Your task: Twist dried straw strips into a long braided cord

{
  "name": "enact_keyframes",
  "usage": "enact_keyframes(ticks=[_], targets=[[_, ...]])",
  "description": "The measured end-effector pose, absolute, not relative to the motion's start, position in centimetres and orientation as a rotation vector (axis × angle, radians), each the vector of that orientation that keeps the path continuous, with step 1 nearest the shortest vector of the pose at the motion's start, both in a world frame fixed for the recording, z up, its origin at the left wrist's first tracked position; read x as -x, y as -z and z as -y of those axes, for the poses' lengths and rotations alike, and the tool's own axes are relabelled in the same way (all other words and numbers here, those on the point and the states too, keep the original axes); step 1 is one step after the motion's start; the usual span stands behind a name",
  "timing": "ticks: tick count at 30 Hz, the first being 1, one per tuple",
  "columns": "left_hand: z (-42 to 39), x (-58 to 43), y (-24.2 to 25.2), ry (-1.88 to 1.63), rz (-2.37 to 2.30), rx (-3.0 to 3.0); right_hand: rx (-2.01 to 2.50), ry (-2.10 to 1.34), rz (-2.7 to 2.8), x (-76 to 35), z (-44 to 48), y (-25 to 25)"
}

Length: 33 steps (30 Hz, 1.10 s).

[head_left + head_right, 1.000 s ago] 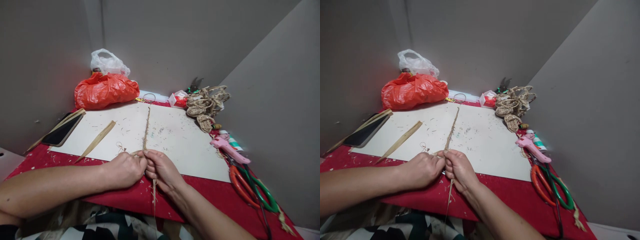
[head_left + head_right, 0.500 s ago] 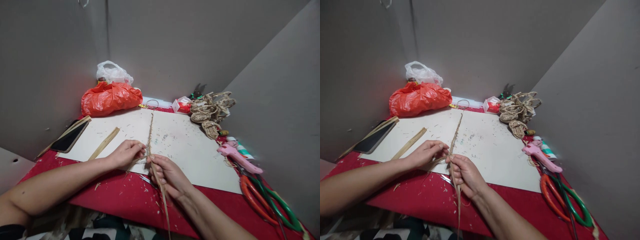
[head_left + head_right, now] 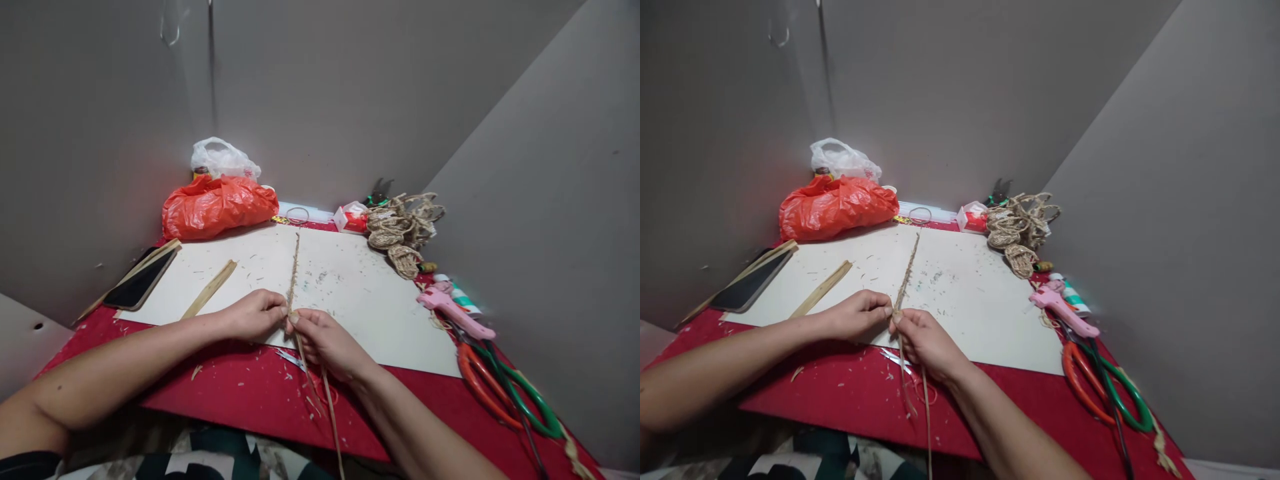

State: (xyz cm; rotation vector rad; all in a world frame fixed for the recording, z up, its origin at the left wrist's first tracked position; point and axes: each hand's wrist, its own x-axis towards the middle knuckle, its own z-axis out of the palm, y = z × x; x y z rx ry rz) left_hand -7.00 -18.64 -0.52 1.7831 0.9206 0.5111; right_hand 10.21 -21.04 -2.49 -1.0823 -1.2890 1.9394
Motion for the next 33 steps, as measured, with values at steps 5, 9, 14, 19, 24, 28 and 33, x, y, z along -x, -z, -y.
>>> enact_keyframes(ticks=[5, 9, 14, 19, 24, 28, 33], targets=[[18.3, 6.8, 1.0, -0.473, -0.824, -1.449, 1.175, -1.386, 1.777, -10.2, 21.0, 2.5], [18.6, 6.8, 1.2, -0.413, -0.878, -1.276, 1.201, -1.08, 1.96, -10.3, 21.2, 2.8], [19.0, 6.5, 0.9, -0.517, -0.95, -1.314, 1.241, -1.014, 2.043, -10.9, 21.4, 2.9], [19.1, 6.3, 1.5, -0.563, -0.982, -1.444, 1.296, -1.062, 1.989, -11.2, 21.4, 2.1], [19.1, 6.2, 2.7, -0.646, -0.937, -1.425, 1.238, -1.315, 1.855, -10.0, 22.1, 2.0], [19.2, 6.3, 3.1, -0.668, -0.919, -1.402, 1.262, -1.252, 1.869, -9.2, 22.7, 2.9], [19.6, 6.2, 2.6, -0.655, -0.941, -1.318, 1.414, -0.963, 2.029, -8.7, 23.7, 3.0]])
